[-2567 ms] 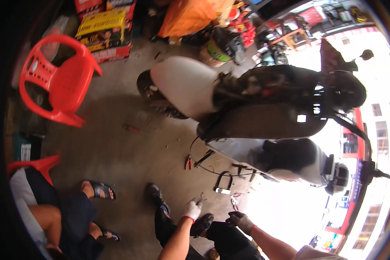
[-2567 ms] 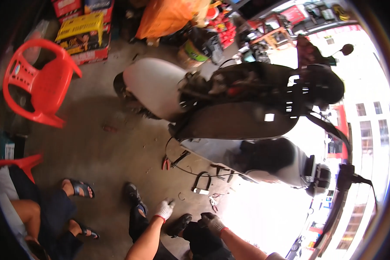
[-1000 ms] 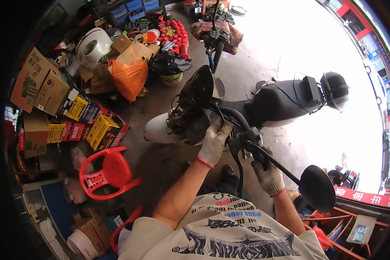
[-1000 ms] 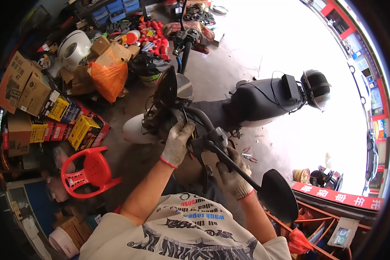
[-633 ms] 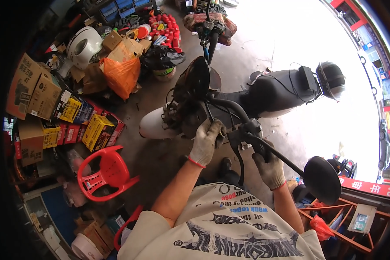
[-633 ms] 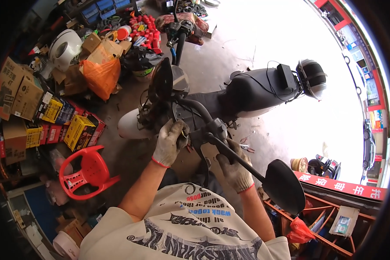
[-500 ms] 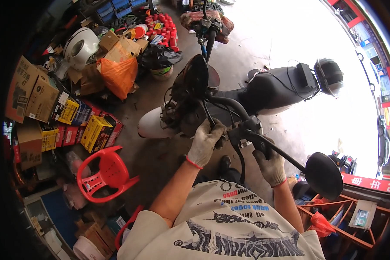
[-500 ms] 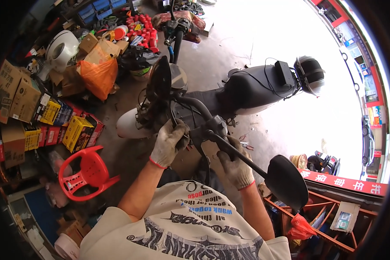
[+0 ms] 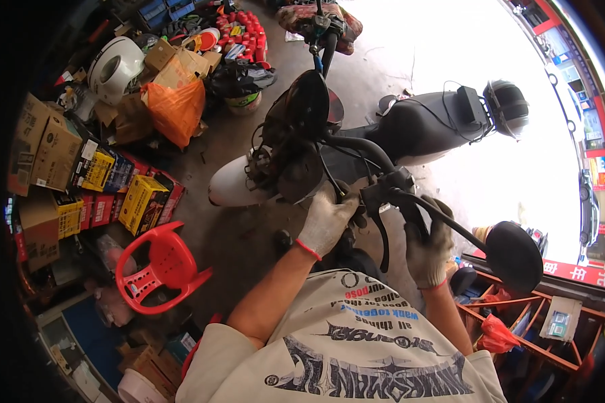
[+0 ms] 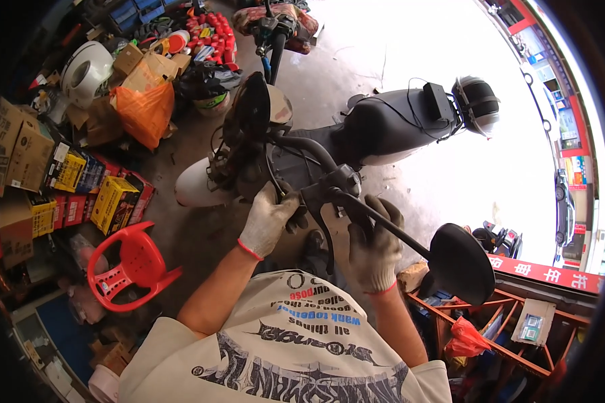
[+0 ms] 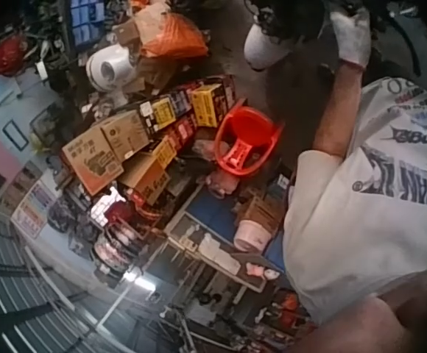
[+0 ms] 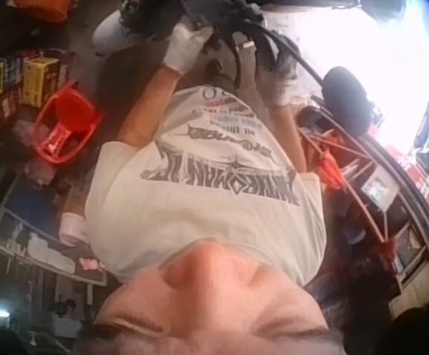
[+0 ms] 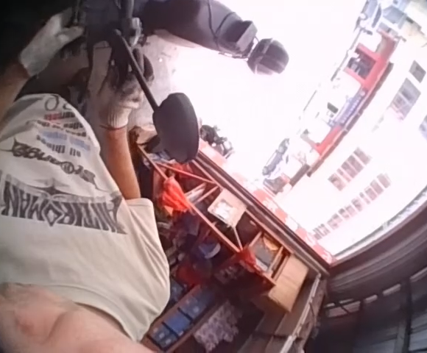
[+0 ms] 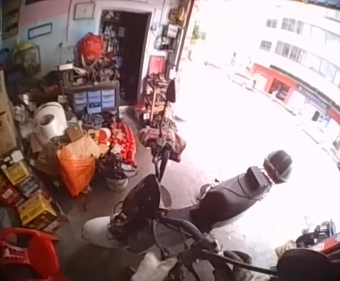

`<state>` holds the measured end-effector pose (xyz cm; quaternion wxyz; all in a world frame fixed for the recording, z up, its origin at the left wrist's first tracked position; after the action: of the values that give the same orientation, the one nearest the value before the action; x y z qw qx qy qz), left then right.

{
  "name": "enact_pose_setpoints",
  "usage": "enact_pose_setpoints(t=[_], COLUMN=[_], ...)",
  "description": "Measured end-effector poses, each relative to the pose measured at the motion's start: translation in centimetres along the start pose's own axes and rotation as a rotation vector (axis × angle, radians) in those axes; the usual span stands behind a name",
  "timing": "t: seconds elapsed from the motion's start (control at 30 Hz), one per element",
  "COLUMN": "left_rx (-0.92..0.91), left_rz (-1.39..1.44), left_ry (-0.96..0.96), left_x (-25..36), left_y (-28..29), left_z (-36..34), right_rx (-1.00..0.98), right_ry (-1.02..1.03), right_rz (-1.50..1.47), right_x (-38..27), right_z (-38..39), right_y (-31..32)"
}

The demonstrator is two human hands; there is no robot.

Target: Repairing the front body and electrical components of a white scooter.

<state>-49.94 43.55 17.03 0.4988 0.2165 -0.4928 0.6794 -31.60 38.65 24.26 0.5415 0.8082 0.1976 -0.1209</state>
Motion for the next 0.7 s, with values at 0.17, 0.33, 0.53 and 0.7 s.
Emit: enact_pose_setpoints(t=[0.17, 0.33, 0.53, 0.7], left_rx=[0.028, 0.067, 0.045, -0.013], left_rz=[-0.010, -0.009, -0.002, 0.085], left_ry=[-0.045, -0.130, -0.123, -0.013], left_x=[-0.4, -1.4, -0.8, -0.9], left_y=[0.1, -0.2, -0.1, 0.5], left_z=[0.1, -0.4, -0.1, -0.3], right_rx=[-0.335, -0.365, -0.225, -0.401], right_ry=[-0.245, -0.453, -0.238, -0.491], right_rz=[-0.151, -0.235, 0.065, -0.255], right_x=[-2.8, -2.3, -2.8, -1.3], right_z=[3.4, 4.0, 3.4, 2.4], right_y=[-0.1, -2.3, -2.8, -4.1])
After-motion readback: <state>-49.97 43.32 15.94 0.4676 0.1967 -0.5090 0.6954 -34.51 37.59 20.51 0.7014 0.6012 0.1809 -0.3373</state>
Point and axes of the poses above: each hand's wrist, its own z-axis away from the middle knuckle, its own y-axis out of the back of the hand, x = y × z, the point moved 3 cm from there along -z, towards the middle knuckle, and after that the axes turned 3 degrees about z, right-handed, at the moved point
